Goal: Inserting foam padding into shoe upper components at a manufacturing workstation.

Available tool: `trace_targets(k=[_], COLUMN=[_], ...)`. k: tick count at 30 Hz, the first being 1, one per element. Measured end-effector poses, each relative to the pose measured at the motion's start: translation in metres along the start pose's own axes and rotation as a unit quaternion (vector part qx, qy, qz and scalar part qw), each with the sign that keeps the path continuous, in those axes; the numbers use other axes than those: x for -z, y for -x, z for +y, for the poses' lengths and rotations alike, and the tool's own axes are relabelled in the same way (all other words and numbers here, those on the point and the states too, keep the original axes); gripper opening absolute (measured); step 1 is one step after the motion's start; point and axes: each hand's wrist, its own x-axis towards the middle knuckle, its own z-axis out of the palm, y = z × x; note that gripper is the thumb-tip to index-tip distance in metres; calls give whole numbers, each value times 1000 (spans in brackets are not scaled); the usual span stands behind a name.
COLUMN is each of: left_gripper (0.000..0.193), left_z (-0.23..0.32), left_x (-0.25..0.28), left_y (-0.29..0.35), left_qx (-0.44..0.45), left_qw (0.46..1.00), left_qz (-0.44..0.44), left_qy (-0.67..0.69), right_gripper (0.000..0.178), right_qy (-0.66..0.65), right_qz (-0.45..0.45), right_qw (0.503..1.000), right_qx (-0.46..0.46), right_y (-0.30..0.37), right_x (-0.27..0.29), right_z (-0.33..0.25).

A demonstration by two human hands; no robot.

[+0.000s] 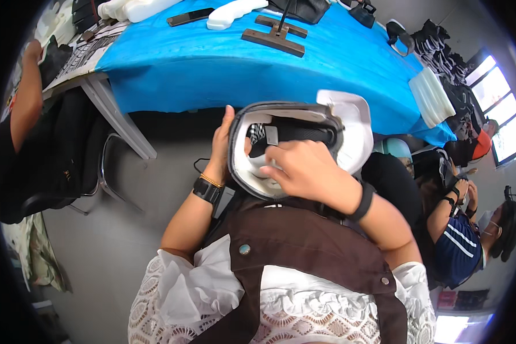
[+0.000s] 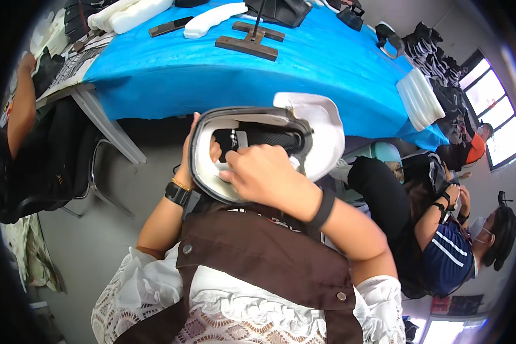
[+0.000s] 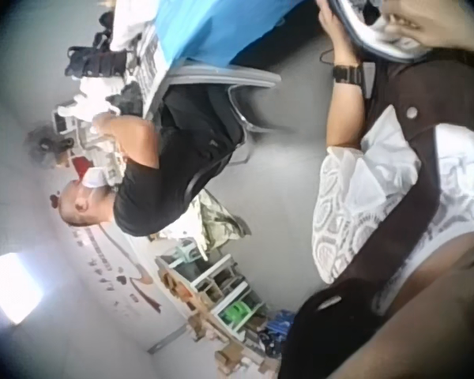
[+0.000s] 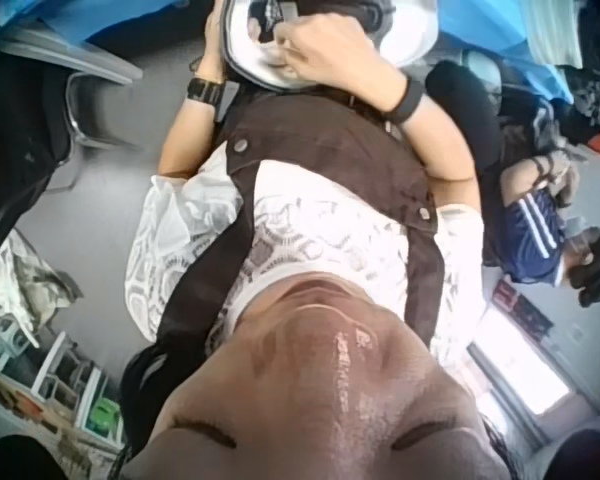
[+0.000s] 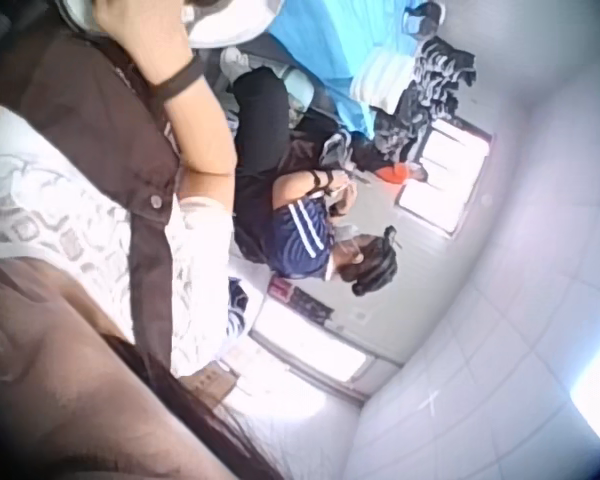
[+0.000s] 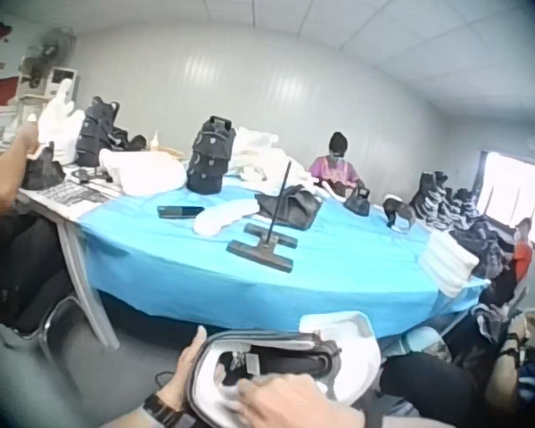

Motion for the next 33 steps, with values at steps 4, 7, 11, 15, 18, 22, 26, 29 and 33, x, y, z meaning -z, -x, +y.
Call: trace_targets(k=[4, 7, 11, 15, 18, 22, 26, 29, 33], left_gripper=[52, 52, 51, 55, 51, 52, 56, 57, 48], left_z=[-6, -7, -9, -11, -18, -14, -15, -10, -19], left_x=[-6, 1, 2, 9, 19, 14, 12, -2, 10], left_y=[-6, -9, -9, -20, -18, -13, -13, -2, -8], left_qx=[111, 140, 145, 155, 112, 104, 164, 160, 166], left_qw=[994, 989, 988, 987, 987, 988, 969, 980, 974], left_qz=[-14, -25, -34, -36, -115, -117, -152, -95, -126], left_qy=[17, 46, 34, 9, -14, 15, 103, 65, 86], right_gripper=[31, 36, 36, 32, 12, 12, 19, 27, 36], right_qy=[70, 53, 37, 71, 9, -70, -48, -16, 42], right_qz=[-45, -143, -166, -158, -109, -113, -115, -119, -139], right_qw=[996, 988, 985, 984, 994, 991, 992, 993, 989], right_qx=[34, 2, -32, -36, -10, -18, 4, -9, -15], right_y=[-26, -35, -32, -34, -31, -26, -22, -20, -22], right_x=[-40, -49, -60, -72, -79, -58, -56, -52, -60], right_z=[10, 20, 16, 20, 45, 34, 22, 16, 11])
